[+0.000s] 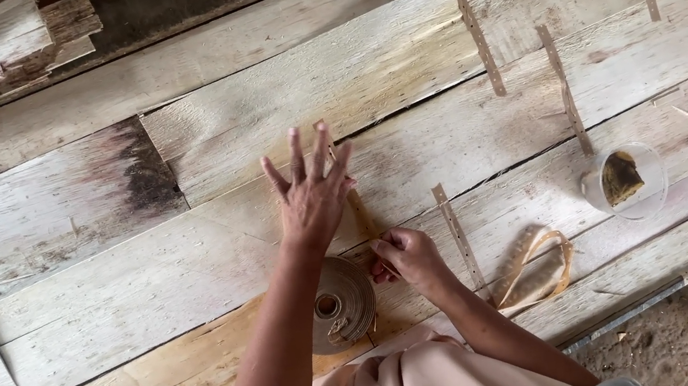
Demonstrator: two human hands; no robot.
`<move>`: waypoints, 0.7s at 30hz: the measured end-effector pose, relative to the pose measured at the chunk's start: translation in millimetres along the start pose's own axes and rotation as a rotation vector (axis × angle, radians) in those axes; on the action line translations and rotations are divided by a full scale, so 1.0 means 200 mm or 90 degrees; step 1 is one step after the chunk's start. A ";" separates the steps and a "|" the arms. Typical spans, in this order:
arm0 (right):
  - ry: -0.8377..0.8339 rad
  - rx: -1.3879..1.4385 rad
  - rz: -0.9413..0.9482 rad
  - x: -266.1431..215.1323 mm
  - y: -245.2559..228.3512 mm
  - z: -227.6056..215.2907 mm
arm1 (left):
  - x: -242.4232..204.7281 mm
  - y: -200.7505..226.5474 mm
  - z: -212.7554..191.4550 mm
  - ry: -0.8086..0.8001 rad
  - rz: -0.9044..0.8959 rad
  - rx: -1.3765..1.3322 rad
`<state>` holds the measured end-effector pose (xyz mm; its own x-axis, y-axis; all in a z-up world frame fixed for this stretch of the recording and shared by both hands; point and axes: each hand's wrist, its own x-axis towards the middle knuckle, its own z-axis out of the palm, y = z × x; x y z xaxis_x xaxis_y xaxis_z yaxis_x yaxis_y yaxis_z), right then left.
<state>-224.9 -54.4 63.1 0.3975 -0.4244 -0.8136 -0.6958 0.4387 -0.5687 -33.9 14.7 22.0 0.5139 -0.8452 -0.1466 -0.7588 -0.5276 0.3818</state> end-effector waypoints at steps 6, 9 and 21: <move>0.004 -0.023 -0.023 -0.02 -0.03 0.02 | -0.05 0.05 0.11 0.093 0.036 0.007; 0.002 -0.019 -0.024 -0.02 -0.02 0.02 | -0.06 0.05 0.10 0.060 0.026 -0.008; -0.016 -0.007 -0.011 0.00 0.00 0.00 | -0.11 0.11 0.03 -0.075 -0.043 -0.017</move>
<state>-224.4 -54.7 63.0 0.4240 -0.4112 -0.8069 -0.6959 0.4223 -0.5809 -65.0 21.6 28.2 0.5123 -0.8126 -0.2780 -0.7119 -0.5828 0.3919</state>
